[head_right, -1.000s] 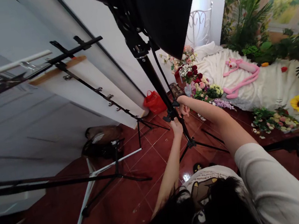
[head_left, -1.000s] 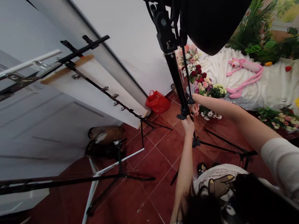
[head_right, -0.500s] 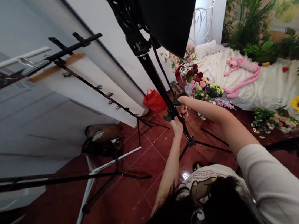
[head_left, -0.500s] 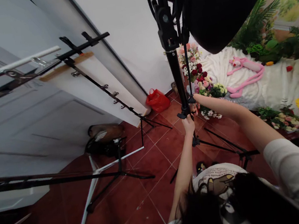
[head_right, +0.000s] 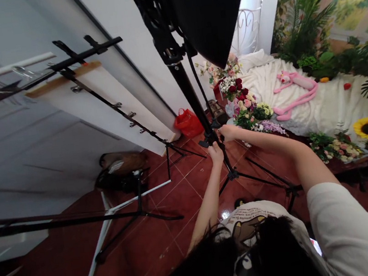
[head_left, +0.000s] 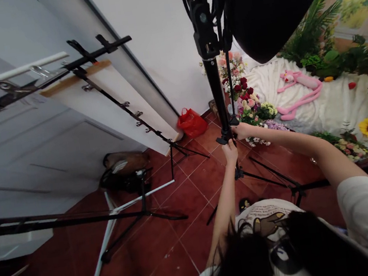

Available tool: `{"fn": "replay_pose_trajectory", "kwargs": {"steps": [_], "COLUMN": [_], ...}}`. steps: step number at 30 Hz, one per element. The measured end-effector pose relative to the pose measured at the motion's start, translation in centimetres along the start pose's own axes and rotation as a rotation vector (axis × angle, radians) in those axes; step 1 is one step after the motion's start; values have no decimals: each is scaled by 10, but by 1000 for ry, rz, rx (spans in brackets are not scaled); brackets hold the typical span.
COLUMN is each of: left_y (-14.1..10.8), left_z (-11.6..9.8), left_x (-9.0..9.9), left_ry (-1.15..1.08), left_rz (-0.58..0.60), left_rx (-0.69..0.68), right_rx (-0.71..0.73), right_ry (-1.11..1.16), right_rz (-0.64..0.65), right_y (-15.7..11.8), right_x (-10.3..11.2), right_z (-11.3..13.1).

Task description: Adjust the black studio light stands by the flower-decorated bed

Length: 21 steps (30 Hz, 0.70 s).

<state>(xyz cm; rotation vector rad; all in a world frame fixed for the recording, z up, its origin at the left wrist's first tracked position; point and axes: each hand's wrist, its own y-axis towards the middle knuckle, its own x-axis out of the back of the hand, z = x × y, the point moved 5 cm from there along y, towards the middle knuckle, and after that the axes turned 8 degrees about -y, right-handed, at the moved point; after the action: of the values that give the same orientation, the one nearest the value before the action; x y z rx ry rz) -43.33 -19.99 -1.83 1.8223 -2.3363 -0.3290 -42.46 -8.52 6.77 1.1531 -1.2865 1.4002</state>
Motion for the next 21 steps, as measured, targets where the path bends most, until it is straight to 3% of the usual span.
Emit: {"fn": "replay_pose_trajectory", "kwargs": {"steps": [6, 16, 21], "left_y": [2, 0, 0], "left_z": [0, -6, -5], "left_x": [-1, -2, -2], "left_ry": [-20, -31, -21], "left_rz": [35, 28, 30], "left_rx": [-32, -2, 7], "right_rx": [-9, -5, 25], "right_ry": [-25, 30, 134], "right_rz": [-169, -85, -248], "right_y": [-31, -29, -48], "right_x": [-20, -14, -43], "right_z": [4, -4, 11]}}
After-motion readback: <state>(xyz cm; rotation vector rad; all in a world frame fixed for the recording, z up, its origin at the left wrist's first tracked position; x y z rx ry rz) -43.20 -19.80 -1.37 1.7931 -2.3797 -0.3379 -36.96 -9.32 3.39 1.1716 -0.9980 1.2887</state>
